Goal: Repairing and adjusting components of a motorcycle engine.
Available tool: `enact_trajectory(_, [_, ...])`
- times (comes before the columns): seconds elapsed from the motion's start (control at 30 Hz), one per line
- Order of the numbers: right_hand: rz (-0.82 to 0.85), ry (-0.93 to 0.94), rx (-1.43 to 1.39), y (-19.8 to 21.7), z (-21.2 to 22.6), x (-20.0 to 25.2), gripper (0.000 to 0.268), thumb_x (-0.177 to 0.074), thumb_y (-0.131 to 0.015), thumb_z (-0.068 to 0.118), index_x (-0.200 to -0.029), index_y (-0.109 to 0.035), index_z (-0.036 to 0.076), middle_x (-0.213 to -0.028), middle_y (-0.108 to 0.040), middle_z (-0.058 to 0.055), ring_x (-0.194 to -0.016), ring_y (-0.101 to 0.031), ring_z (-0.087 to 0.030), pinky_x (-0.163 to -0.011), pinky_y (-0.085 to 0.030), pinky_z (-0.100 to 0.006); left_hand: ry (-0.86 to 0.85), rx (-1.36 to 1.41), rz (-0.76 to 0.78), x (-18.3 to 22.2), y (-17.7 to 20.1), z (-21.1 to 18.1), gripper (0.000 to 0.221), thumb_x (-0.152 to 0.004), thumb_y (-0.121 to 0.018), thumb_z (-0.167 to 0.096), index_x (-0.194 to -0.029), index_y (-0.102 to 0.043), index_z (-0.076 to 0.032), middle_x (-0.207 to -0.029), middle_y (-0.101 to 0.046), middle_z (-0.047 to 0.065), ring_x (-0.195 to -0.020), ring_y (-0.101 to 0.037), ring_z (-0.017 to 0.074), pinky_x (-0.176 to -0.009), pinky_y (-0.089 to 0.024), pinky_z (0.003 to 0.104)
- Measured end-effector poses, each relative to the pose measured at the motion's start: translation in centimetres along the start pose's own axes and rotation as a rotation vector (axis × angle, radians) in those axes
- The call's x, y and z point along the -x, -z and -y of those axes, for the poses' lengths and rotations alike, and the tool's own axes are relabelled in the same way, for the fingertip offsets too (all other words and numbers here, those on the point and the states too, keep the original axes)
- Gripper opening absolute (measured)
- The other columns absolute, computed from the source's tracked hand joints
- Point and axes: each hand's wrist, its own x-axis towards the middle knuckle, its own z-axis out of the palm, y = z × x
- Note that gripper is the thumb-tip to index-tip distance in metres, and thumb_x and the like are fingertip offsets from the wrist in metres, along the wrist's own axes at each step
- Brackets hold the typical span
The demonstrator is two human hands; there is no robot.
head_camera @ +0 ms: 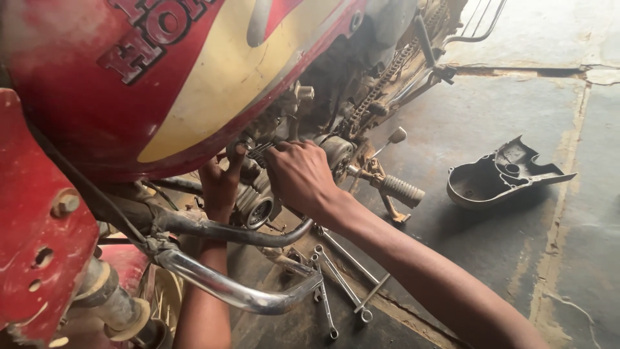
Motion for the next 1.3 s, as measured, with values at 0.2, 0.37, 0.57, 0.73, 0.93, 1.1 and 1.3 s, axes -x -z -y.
enact_trajectory(0.2, [0.278, -0.197, 0.080, 0.9, 0.9, -1.3, 0.020, -0.091, -0.065, 0.014, -0.074, -0.061, 0.005, -0.061, -0.061, -0.015, -0.053, -0.062, -0.034, -0.062, -0.051, -0.048, 0.000, 0.032, -0.015, 0.0, -0.2, 0.0, 0.055, -0.095, -0.080, -0.034, -0.133, -0.060, 0.001, -0.127, -0.065, 0.011, -0.110, -0.066, 0.0186, -0.100, -0.054, 0.037])
enact_trajectory(0.37, [0.178, -0.166, 0.080, 0.1, 0.6, -1.0, 0.015, -0.083, -0.067, 0.014, -0.072, -0.062, 0.005, -0.066, -0.065, -0.014, -0.055, -0.066, -0.033, -0.059, -0.053, -0.048, -0.006, -0.063, -0.031, -0.2, -0.5, 1.0, 0.056, -0.094, -0.081, -0.035, -0.132, -0.062, 0.001, -0.128, -0.066, 0.011, -0.112, -0.066, 0.0195, -0.095, -0.057, 0.036])
enact_trajectory(0.57, [0.174, -0.212, 0.008, 0.4, -0.1, -0.5, 0.012, -0.085, -0.067, 0.014, -0.087, -0.064, 0.002, -0.061, -0.066, -0.016, -0.058, -0.068, -0.036, -0.056, -0.053, -0.048, -0.002, -0.182, 0.017, -0.3, -1.1, 0.5, 0.057, -0.097, -0.076, -0.040, -0.133, -0.060, 0.003, -0.115, -0.068, 0.010, -0.100, -0.064, 0.0173, -0.084, -0.055, 0.033])
enact_trajectory(0.73, [0.364, -0.321, -0.014, -3.3, -3.0, 2.3, 0.010, -0.092, -0.062, 0.012, -0.089, -0.062, 0.003, -0.059, -0.064, -0.015, -0.056, -0.068, -0.035, -0.055, -0.053, -0.047, 0.093, -0.196, 0.068, 0.1, -1.6, -0.5, 0.050, -0.103, -0.069, -0.040, -0.125, -0.062, 0.004, -0.094, -0.066, 0.009, -0.086, -0.059, 0.0159, -0.080, -0.050, 0.033])
enact_trajectory(0.93, [0.264, -0.274, -0.108, -3.2, -3.6, 3.8, 0.008, -0.090, -0.064, 0.010, -0.093, -0.064, 0.002, -0.060, -0.063, -0.018, -0.056, -0.065, -0.039, -0.054, -0.050, -0.052, -0.186, -0.259, 0.103, 0.0, -2.2, -0.4, 0.047, -0.114, -0.062, -0.039, -0.131, -0.060, 0.005, -0.117, -0.067, 0.013, -0.106, -0.062, 0.0235, -0.094, -0.047, 0.042])
enact_trajectory(1.1, [0.090, -0.181, -0.116, -2.8, -3.8, 2.9, 0.010, -0.084, -0.067, 0.013, -0.087, -0.063, 0.004, -0.074, -0.068, -0.015, -0.065, -0.067, -0.039, -0.057, -0.051, -0.051, -0.031, -0.302, 0.083, 0.3, -1.2, 2.8, 0.041, -0.116, -0.049, -0.033, -0.129, -0.058, 0.004, -0.123, -0.062, 0.017, -0.114, -0.056, 0.0263, -0.107, -0.043, 0.042])
enact_trajectory(1.3, [0.293, -0.203, 0.003, -5.1, -4.6, 2.5, 0.007, -0.090, -0.063, 0.009, -0.093, -0.065, 0.003, -0.057, -0.061, -0.011, -0.045, -0.057, -0.024, -0.041, -0.043, -0.042, -0.223, -0.203, 0.081, 0.8, -2.1, 1.0, 0.048, -0.115, -0.055, -0.031, -0.138, -0.048, 0.010, -0.135, -0.058, 0.021, -0.123, -0.052, 0.0305, -0.110, -0.038, 0.048])
